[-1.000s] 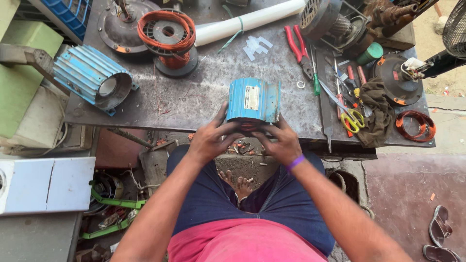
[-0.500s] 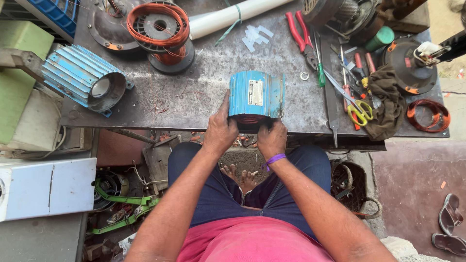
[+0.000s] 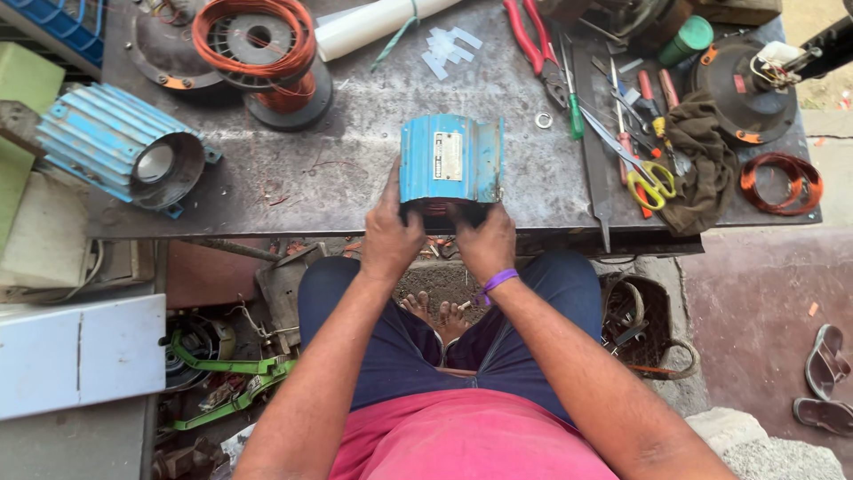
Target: The person winds a copper wire coil around a blue motor housing, using hands to press and arrange the wire into the slots. The person repeatedly adjusts the coil's position and tightens the winding by hand.
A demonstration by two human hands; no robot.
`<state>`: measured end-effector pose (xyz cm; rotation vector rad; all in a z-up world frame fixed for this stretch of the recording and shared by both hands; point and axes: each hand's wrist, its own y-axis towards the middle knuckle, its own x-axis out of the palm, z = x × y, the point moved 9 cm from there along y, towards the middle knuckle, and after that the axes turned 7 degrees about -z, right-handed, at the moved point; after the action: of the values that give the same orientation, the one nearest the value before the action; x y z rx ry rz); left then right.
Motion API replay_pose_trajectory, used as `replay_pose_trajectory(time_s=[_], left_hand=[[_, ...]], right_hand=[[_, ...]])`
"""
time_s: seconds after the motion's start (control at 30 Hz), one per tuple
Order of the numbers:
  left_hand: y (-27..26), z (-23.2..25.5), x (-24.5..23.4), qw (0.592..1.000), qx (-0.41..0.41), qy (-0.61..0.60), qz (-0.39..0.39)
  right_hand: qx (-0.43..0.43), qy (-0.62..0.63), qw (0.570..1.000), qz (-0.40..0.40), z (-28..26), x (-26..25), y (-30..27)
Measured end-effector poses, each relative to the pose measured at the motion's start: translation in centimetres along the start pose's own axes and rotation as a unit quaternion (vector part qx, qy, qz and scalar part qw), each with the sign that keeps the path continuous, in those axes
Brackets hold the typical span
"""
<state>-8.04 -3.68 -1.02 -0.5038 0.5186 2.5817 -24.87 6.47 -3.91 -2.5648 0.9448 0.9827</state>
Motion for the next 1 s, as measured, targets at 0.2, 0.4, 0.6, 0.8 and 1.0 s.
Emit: replay_pose_trajectory(time_s=[0.2, 0.4, 0.6, 0.8, 1.0], left_hand=[[0.1, -0.6, 0.2, 1.0, -0.014, 0.015, -0.018], [-0.1, -1.2, 0.5, 0.996, -0.077, -0.034, -0.014], [-0.5, -1.1, 0.3, 0.998, -0.051, -0.026, 0.039], [-0.7, -1.3, 0.5, 0.997, -0.045, -0.014, 0.056], [-0.3, -1.6, 0.4, 0.996, -0.087, 0.002, 0.016]], right_hand=[[0.029, -0.027, 0.999, -0.006, 0.7, 0.1, 0.5], [-0.005, 0.042, 0.999, 0.009, -1.7, 0.4, 0.0], [0.012, 0.016, 0.996, 0.089, -2.0, 0.7, -0.5], [0.05, -0.001, 0.996, 0.069, -1.8, 0.9, -0.1], [-0.025, 0.057, 0.998, 0.003, -0.5, -0.3, 0.7]])
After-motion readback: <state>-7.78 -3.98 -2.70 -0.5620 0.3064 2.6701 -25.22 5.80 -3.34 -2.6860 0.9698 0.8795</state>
